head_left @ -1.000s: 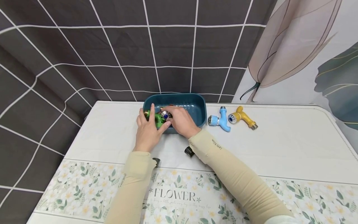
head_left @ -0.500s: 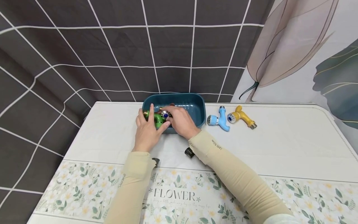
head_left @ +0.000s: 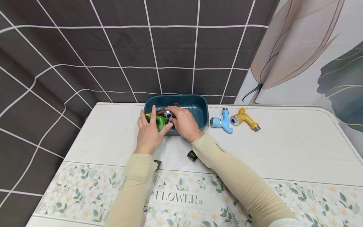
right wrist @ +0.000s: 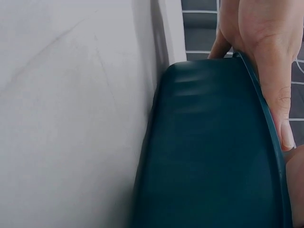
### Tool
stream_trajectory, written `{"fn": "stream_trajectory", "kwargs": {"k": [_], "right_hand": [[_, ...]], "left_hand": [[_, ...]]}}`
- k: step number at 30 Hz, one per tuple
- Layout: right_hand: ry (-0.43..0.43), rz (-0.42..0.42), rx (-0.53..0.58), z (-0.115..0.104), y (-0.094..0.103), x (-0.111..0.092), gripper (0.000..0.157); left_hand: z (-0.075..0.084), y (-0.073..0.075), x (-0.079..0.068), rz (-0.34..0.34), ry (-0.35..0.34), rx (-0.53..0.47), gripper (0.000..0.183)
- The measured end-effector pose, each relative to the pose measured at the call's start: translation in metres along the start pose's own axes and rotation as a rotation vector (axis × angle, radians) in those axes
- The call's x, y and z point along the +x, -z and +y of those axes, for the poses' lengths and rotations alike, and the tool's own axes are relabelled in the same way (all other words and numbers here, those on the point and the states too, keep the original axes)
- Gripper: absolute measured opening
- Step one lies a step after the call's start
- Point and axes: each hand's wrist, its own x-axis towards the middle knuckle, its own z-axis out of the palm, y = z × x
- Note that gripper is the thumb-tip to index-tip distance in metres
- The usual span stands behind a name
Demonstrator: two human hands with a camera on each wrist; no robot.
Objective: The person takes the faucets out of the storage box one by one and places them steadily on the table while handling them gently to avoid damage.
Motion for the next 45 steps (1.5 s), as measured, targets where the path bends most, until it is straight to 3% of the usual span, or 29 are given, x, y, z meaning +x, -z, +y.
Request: {"fn": "stream_trajectory", "kwargs": {"k": [19, 45], "right_hand": [[0.043, 0.048, -0.041, 0.001, 0.008, -0.004, 0.041], [0.032, 0.097, -0.041, 0.004, 0.020, -0.015, 0.041]], "left_hand": [[0.000, 0.001, -0.002, -0.017, 0.007, -0.003, 0.099], [0.000, 0.001, 0.000, -0.006, 0.004, -0.009, 0.097]]}}
